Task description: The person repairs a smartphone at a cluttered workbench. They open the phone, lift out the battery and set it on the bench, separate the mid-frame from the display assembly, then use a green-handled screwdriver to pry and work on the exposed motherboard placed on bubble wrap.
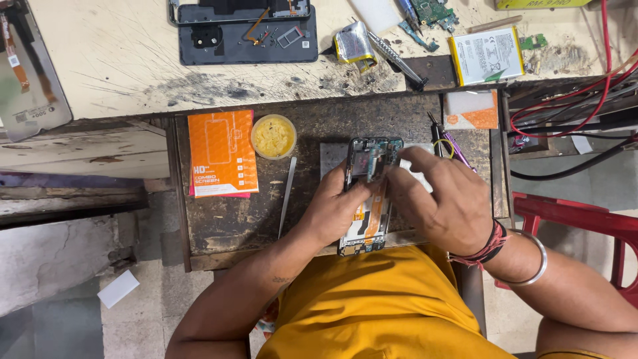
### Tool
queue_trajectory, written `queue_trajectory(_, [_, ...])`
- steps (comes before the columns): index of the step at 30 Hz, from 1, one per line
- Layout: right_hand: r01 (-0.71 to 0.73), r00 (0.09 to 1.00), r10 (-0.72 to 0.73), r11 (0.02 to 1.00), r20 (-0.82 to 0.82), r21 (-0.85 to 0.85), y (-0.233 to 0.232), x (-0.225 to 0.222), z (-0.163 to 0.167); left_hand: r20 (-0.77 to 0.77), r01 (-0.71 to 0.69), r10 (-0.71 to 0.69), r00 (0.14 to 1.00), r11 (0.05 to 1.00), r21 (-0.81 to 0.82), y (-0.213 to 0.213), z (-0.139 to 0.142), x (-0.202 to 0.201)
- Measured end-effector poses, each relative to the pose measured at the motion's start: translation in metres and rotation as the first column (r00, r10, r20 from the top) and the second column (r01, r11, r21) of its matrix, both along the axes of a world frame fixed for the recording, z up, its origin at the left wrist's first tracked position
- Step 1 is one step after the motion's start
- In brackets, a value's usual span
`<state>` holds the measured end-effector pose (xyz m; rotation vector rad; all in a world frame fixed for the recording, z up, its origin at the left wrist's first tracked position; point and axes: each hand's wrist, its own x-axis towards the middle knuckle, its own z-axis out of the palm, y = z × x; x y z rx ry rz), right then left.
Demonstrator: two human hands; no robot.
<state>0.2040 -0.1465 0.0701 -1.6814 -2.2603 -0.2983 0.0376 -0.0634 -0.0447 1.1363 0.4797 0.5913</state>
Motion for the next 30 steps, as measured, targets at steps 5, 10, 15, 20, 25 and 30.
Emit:
queue_trajectory(5, [0.105,0.979,-0.104,0.994,-0.173,-0.002,0.005,-0.003,0.001,0.006,-0.013,0.014,1.0,0.997,-0.07,-0.002,-0.006,0.003])
queue_trajectory(10, [0.112,0.959,-0.111,0.994,-0.262,-0.012,0.007,0.001,0.003,0.046,-0.008,0.012,0.999,0.996,-0.094,-0.002,-0.006,0.002])
queue_trajectory(15, [0.116,0.949,-0.114,0.993,-0.295,-0.01,0.007,0.007,-0.001,0.082,0.013,0.005,0.997,0.976,-0.216,-0.002,-0.003,0.003])
queue_trajectory(20, [0.156,0.88,-0.154,0.987,-0.449,-0.032,0.002,0.018,-0.006,0.066,0.076,-0.056,0.996,0.929,-0.362,0.001,0.003,0.002])
queue_trajectory(25, [0.222,0.737,-0.187,0.975,-0.649,-0.03,-0.007,0.021,-0.021,0.177,0.115,-0.047,0.983,0.913,-0.391,0.001,0.007,0.002])
queue_trajectory(30, [0.362,0.515,-0.297,0.926,-0.804,-0.11,-0.015,0.016,-0.045,0.187,0.113,-0.046,0.981,0.924,-0.367,0.003,0.009,0.001])
